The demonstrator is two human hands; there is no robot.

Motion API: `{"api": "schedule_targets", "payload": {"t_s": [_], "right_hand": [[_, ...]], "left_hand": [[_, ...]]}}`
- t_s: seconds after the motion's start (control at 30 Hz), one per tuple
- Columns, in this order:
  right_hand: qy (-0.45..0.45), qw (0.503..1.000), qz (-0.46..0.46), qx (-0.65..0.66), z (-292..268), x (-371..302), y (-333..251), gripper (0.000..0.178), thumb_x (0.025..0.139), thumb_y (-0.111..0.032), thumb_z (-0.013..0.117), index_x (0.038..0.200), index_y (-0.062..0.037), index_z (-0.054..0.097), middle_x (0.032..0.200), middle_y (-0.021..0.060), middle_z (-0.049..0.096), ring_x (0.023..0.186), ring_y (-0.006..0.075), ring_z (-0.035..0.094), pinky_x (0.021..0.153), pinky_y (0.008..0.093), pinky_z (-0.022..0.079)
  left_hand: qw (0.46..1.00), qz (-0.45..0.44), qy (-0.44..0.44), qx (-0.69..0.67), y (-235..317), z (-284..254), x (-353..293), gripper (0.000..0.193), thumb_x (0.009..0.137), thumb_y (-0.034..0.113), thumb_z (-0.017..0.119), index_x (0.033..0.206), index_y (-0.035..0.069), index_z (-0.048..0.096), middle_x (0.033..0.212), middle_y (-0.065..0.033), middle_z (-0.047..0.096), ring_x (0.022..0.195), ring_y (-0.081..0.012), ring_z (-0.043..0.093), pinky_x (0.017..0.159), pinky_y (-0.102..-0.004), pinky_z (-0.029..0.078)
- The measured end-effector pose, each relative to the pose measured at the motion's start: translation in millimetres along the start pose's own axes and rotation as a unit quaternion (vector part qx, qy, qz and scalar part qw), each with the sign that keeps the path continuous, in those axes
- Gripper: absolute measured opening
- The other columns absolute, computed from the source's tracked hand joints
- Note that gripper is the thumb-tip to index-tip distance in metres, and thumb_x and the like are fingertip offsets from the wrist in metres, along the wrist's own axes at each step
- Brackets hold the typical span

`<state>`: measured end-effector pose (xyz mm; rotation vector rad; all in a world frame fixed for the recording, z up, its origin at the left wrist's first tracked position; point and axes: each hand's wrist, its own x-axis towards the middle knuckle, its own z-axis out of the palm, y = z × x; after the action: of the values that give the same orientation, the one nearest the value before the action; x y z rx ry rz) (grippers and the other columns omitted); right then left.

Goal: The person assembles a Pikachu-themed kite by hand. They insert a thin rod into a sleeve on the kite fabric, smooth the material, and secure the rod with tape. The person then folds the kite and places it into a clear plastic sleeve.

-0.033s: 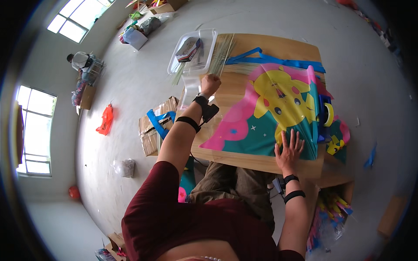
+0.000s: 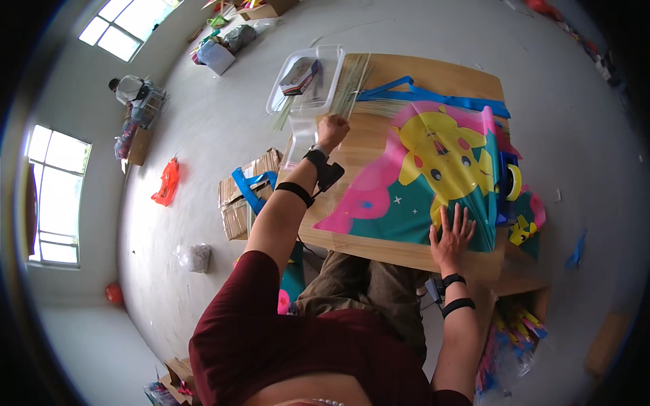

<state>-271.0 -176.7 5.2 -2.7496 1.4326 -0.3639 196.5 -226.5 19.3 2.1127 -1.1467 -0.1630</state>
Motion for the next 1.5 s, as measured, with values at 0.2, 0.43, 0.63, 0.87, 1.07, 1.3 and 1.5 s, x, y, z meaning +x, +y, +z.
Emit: {"api": "schedule_targets", "payload": {"t_s": [0.2,0.43,0.63,0.87,1.07,1.3,1.5], "right_hand": [[0.019,0.999,-0.019,-0.039,9.9,-6.7,2.2,0.06,0.1,-0.044,0.053,0.156,-0.0237,0.043,0.165,0.0133,0.03,0.152,0.0376,0.026,0.121,0.062,0.019],[0.011,0.997,-0.02,-0.07,20.5,-9.0,8.5,0.06,0.103,-0.047,0.048,0.159,-0.027,0.037,0.167,0.0105,0.027,0.153,0.036,0.025,0.122,0.0616,0.018],[-0.053,0.996,-0.009,-0.076,41.2,0.7,26.2,0.064,0.105,-0.056,0.041,0.161,-0.0284,0.031,0.169,0.0078,0.024,0.155,0.0345,0.021,0.122,0.0623,0.016],[-0.15,0.981,0.058,0.106,39.2,21.1,50.4,0.067,0.106,-0.06,0.035,0.159,-0.0206,0.036,0.165,0.0107,0.033,0.154,0.0306,0.027,0.121,0.0574,0.021],[0.012,0.972,-0.029,0.234,27.2,35.5,56.9,0.058,0.108,-0.039,0.05,0.151,-0.0007,0.044,0.149,0.025,0.05,0.138,0.0397,0.048,0.112,0.0399,0.04],[-0.075,0.71,0.077,0.696,-92.1,19.6,-67.9,0.047,0.109,-0.033,0.053,0.144,-0.0011,0.053,0.123,0.0133,0.069,0.096,0.0162,0.07,0.076,0.0256,0.054],[0.006,0.603,0.158,0.782,-82.4,-13.6,-69.8,0.023,0.106,-0.024,0.06,0.116,-0.0039,0.066,0.102,0.0058,0.07,0.082,0.0118,0.068,0.074,0.024,0.055]], "left_hand": [[0.983,0.015,-0.04,-0.18,57.3,-61.1,-60.1,0.019,0.077,0.019,0.074,0.089,0.004,0.078,0.077,-0.0128,0.072,0.071,-0.0248,0.07,0.068,-0.0373,0.055],[0.953,0.096,0.016,-0.285,94.0,-131.4,-143.2,0.014,0.094,0.012,0.07,0.104,0.002,0.073,0.093,-0.0056,0.07,0.084,-0.01,0.064,0.074,-0.0301,0.052],[0.895,0.05,0.012,-0.443,83.6,-182.0,-197.7,0.014,0.102,0.007,0.061,0.11,-0.003,0.062,0.103,-0.0091,0.066,0.089,-0.0154,0.071,0.082,-0.0292,0.059],[0.943,0.003,-0.045,-0.331,60.1,-218.8,-268.2,0.013,0.101,0.006,0.06,0.11,-0.003,0.064,0.093,-0.0058,0.067,0.08,-0.0117,0.068,0.071,-0.0264,0.054],[0.94,-0.012,-0.072,-0.335,48.7,-218.2,-308.4,0.016,0.099,0.008,0.064,0.11,-0.003,0.067,0.093,-0.0043,0.069,0.083,-0.0103,0.065,0.074,-0.0262,0.052],[0.934,-0.07,-0.208,-0.281,54.8,-208.0,-351.6,0.016,0.098,0.01,0.066,0.109,-0.002,0.069,0.09,-0.0037,0.07,0.083,-0.0082,0.065,0.075,-0.0255,0.053],[0.911,-0.042,-0.293,-0.287,38.6,-159.5,-375.2,0.019,0.098,0.011,0.067,0.112,-0.002,0.068,0.09,-0.0048,0.07,0.081,-0.0097,0.069,0.071,-0.0263,0.054]]}}
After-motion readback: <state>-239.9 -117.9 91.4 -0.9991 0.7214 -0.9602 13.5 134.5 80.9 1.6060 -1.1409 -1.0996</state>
